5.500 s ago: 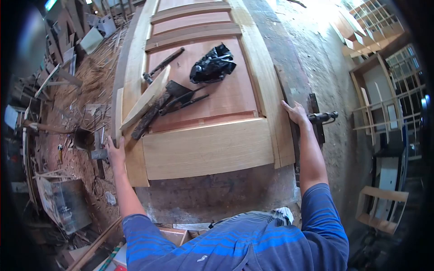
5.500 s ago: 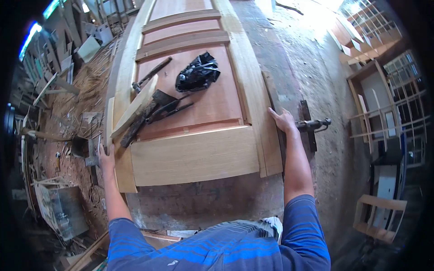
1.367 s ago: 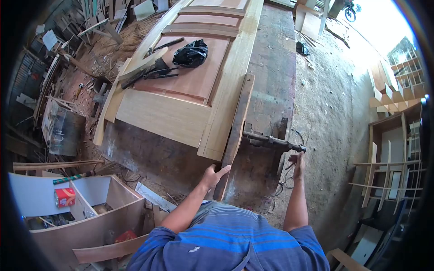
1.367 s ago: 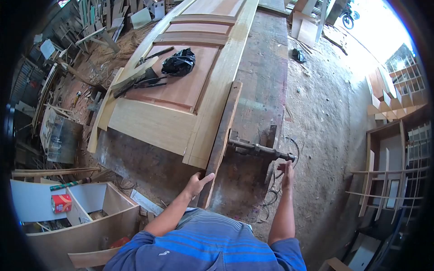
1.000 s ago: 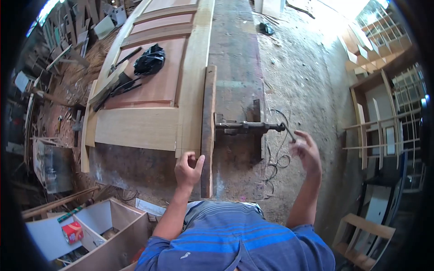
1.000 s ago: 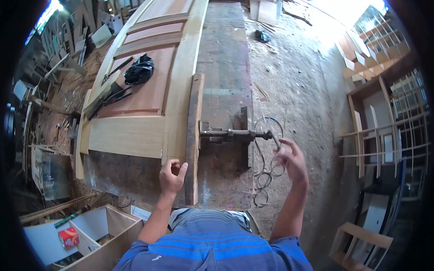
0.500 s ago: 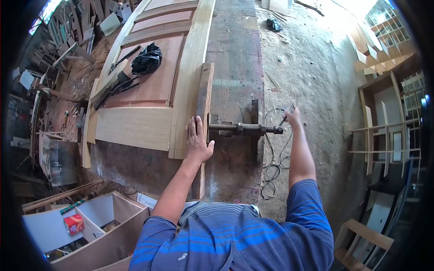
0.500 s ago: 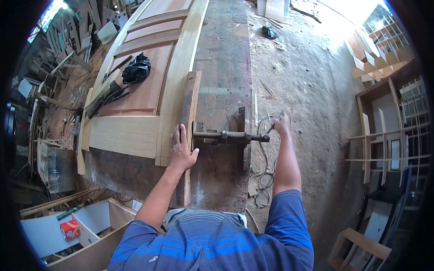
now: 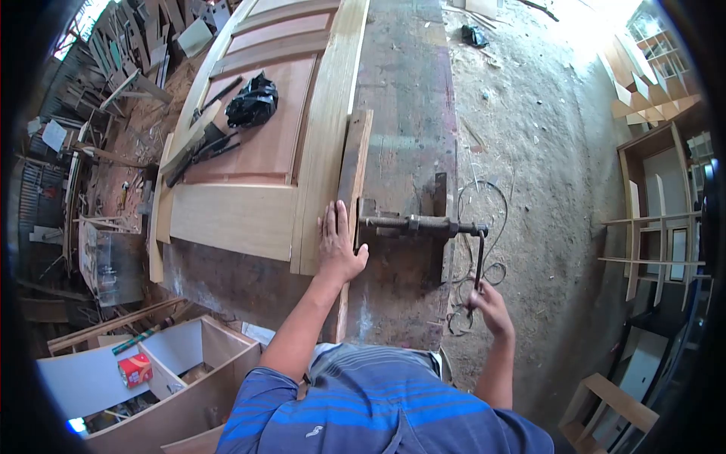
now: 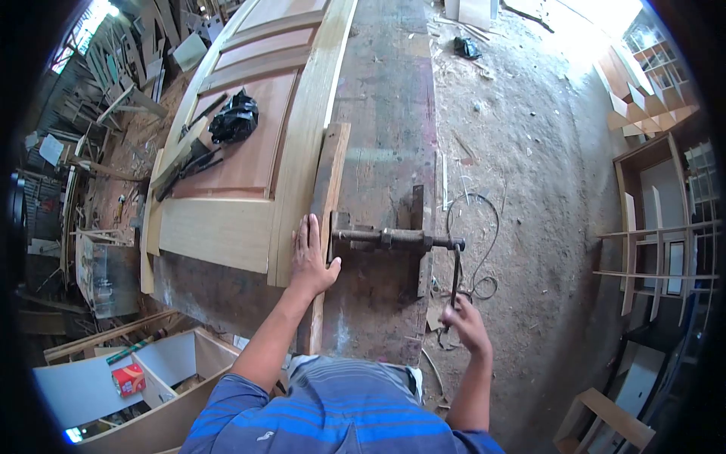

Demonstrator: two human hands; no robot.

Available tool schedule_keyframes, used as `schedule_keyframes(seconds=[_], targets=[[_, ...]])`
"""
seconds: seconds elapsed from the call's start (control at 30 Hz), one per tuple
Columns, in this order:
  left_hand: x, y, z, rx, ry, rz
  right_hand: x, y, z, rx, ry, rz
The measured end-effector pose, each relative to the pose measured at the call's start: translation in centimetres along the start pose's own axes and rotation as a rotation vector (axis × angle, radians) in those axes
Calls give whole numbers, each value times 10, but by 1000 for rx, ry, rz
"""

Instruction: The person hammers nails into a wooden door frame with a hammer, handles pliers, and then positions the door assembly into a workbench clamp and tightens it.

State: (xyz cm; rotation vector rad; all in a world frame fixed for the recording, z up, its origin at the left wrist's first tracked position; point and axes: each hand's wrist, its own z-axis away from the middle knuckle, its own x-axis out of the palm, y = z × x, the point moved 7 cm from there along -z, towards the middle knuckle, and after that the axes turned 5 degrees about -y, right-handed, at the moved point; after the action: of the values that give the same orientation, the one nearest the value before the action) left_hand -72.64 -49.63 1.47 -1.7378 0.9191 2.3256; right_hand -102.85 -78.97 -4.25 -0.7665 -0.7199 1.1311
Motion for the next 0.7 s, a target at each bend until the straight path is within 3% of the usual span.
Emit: schedule_keyframes(seconds=[0.13,0.23,0.27,0.33,0.47,0.57,0.63,0.7], targets=[[2,0,1,-22,11,-13,23,-134,43,-153,-114,-69],[7,-3,4,-24,8,2,7,-183,22,-380,-200,32],[6,-4,3,-26,4,1,7,-207,8,-545,-234,128],[6,-6,2,-22,-12,29,-10,-221,-29,-422,-9,84],[2,-6,2,-6,-6,61,-57,-225,-135,-464,408,251],[2,-10,1,22,-3,149,-91,-185,-215,-382,520,561],[-6,-16,6,67,30,288,-116,-107,-263,-232,485,252],[-20,-44,11,37,119,483,-151,-8,-295,-176,314,344]])
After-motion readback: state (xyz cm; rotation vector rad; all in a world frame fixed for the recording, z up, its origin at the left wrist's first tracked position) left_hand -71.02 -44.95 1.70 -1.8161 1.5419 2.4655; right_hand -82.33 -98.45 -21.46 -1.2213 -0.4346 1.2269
